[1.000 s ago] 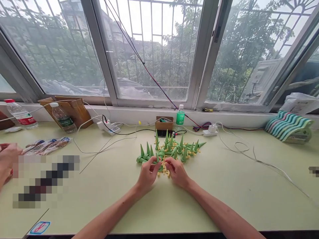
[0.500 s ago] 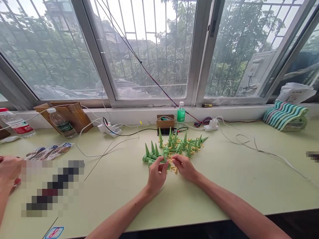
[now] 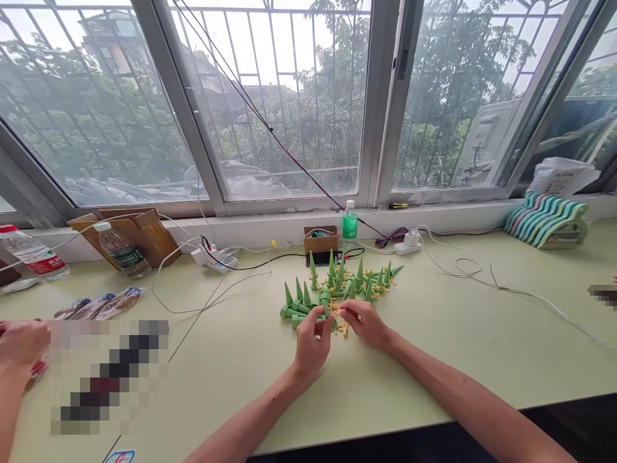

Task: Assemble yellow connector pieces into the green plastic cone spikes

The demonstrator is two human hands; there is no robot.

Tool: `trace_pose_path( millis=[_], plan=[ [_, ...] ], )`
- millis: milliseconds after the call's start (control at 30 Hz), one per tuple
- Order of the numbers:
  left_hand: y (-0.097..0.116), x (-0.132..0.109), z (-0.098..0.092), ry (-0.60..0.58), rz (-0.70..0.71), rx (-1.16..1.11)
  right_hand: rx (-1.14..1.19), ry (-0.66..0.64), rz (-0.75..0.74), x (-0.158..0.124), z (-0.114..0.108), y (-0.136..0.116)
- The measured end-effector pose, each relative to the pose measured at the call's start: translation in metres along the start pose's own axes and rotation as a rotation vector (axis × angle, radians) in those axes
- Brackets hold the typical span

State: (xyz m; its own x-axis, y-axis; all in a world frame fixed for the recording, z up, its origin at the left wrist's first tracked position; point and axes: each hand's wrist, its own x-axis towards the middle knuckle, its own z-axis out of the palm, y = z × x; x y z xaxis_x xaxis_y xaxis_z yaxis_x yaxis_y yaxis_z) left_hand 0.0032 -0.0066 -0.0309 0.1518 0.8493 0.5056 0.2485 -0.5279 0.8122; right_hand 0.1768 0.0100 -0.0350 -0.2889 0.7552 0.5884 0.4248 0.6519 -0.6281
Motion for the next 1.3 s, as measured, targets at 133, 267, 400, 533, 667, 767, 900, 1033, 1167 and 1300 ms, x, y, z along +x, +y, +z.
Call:
trace_pose_path(
  millis=[133, 267, 400, 533, 667, 767, 900, 1033, 1167, 1300],
  plan=[
    [0.0034, 0.0001, 0.0006, -0.016, -0.007, 0.000, 0.013, -0.002, -0.010, -0.0002, -0.0026, 0.0005],
    [0.0062, 0.0002, 0.0012, -0.022, -0.007, -0.016, 0.009, -0.001, 0.002, -0.0015, -0.0045, 0.0000],
    [0.0061, 0.0003, 0.0015, -0.009, -0.038, -0.027, 0.006, 0.009, -0.004, -0.0027, -0.0045, 0.0001],
    [0.0032, 0.0014, 0.0016, -0.002, -0.010, 0.018, 0.012, -0.002, 0.008, -0.0025, -0.0040, 0.0010],
    [0.0015, 0.0041, 0.0014, -0.002, 0.033, 0.036, 0.022, -0.001, 0.017, -0.0013, -0.0033, 0.0013],
    [0.0013, 0.0063, 0.0007, 0.003, 0.054, 0.031, 0.036, 0.009, 0.017, -0.0008, -0.0036, 0.0009],
    [0.0006, 0.0084, -0.0014, 0.007, 0.080, 0.022, 0.042, 0.008, 0.015, -0.0004, -0.0057, 0.0000],
    [-0.0002, 0.0091, -0.0038, -0.006, 0.057, 0.009, 0.047, 0.010, 0.005, 0.0001, -0.0061, -0.0008],
    [0.0000, 0.0089, -0.0060, -0.020, 0.040, 0.001, 0.018, 0.007, -0.020, 0.0002, -0.0055, -0.0021],
    [-0.0001, 0.0087, -0.0076, -0.025, 0.043, 0.018, -0.043, -0.011, -0.058, -0.0011, -0.0051, -0.0032]
  ],
)
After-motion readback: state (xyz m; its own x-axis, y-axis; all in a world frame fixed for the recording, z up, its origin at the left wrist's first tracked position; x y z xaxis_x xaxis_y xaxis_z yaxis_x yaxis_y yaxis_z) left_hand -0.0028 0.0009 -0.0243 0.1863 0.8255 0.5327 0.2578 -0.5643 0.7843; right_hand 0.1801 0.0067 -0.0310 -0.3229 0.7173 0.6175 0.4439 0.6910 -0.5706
